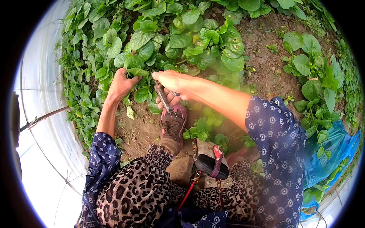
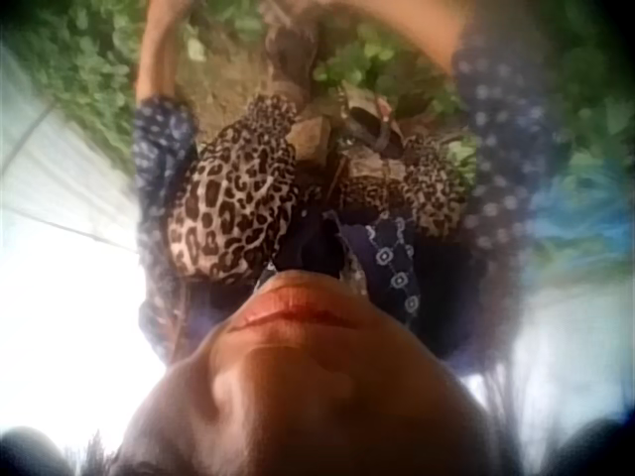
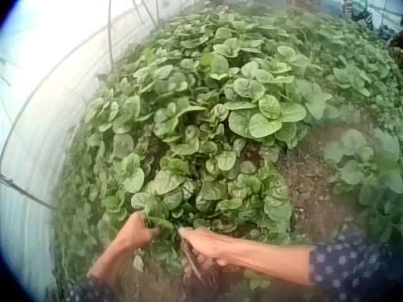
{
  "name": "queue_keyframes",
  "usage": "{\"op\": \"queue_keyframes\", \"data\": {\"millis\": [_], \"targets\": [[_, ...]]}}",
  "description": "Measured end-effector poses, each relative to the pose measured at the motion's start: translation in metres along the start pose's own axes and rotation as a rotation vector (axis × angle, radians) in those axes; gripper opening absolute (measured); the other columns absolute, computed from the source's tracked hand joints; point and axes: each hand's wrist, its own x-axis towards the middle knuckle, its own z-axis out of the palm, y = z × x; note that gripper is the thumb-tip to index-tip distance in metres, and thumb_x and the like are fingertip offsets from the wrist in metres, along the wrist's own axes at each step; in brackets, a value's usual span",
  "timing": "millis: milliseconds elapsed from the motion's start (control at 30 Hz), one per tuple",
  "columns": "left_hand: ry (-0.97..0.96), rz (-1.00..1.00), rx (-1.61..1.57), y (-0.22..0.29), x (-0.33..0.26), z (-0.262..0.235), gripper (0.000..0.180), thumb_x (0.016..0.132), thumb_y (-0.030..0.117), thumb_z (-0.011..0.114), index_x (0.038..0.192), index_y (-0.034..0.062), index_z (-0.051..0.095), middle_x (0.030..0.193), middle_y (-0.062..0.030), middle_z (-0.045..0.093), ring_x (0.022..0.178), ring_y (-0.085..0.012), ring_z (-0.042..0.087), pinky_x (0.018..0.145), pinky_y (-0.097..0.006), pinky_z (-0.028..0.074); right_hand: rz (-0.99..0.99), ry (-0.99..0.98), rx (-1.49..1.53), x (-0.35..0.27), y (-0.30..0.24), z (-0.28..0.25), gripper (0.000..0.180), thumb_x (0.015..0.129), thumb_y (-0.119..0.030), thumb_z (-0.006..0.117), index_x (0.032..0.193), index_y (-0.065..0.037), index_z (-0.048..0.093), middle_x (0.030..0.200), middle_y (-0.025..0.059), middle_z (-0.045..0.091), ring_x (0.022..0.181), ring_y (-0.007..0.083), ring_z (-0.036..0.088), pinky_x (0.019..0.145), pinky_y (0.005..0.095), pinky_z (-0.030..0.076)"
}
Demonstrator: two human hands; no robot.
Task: The person uses shears to cut leafy green vegetables from the ground in a greenhouse. They gather the cut leaves and place them into a blue plastic bag. Other workers are visible in the background performing similar harvesting tasks.
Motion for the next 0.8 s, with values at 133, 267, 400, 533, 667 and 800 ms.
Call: {"op": "queue_keyframes", "data": {"millis": [133,267,400,533,667,800], "targets": [[0.009,-0.009,0.051,0.0,-0.004,0.003,0.024,0.082,0.004,0.067,0.105,-0.0014,0.068,0.097,-0.0081,0.072,0.088,-0.0137,0.064,0.084,-0.029,0.049,-0.05,0.102,-0.079,0.01,0.0,0.004,0.05,0.102,-0.045,0.032,0.104,0.001,0.05,0.085,0.013,0.063,0.062,0.0191,0.063,0.056,0.0333,0.052],[0.067,0.043,-0.154,-0.012,-0.02,0.002,0.016,0.085,0.004,0.067,0.101,0.0002,0.069,0.094,-0.0039,0.071,0.084,-0.0106,0.062,0.08,-0.029,0.05,-0.077,0.094,-0.136,-0.006,0.007,-0.001,0.049,0.103,-0.045,0.031,0.103,-0.001,0.051,0.078,0.0083,0.06,0.057,0.0155,0.059,0.048,0.0291,0.048],[0.156,0.079,-0.286,-0.021,-0.027,-0.001,0.018,0.086,0.001,0.067,0.103,0.0019,0.068,0.095,-0.0006,0.07,0.085,-0.0092,0.061,0.08,-0.028,0.05,-0.092,-0.034,-0.074,-0.018,0.006,-0.001,0.048,0.103,-0.042,0.029,0.113,0.002,0.045,0.093,0.0209,0.062,0.074,0.0258,0.069,0.06,0.0356,0.058],[0.204,0.169,-0.338,-0.017,-0.013,0.001,0.046,0.085,-0.006,0.063,0.129,0.0044,0.056,0.112,-0.0027,0.066,0.1,-0.0108,0.06,0.09,-0.028,0.048,-0.068,-0.012,0.014,-0.007,-0.004,0.008,0.053,0.103,-0.044,0.027,0.115,0.005,0.042,0.102,0.0271,0.062,0.085,0.0336,0.069,0.068,0.0425,0.059],[0.132,0.113,-0.282,-0.01,0.003,-0.011,0.056,0.082,-0.007,0.061,0.136,0.0037,0.049,0.117,-0.0051,0.065,0.105,-0.0142,0.06,0.096,-0.03,0.046,-0.09,-0.027,0.012,-0.001,-0.006,0.009,0.054,0.103,-0.044,0.028,0.116,0.006,0.041,0.1,0.027,0.061,0.086,0.0338,0.068,0.068,0.0431,0.059],[0.013,-0.065,-0.227,-0.013,0.003,-0.026,0.041,0.081,-0.002,0.063,0.121,-0.0012,0.059,0.111,-0.0071,0.068,0.1,-0.0153,0.062,0.094,-0.031,0.047,-0.08,-0.033,-0.023,-0.002,-0.004,0.003,0.051,0.102,-0.047,0.031,0.103,0.002,0.046,0.093,0.0239,0.062,0.078,0.0335,0.069,0.064,0.0437,0.06]]}}
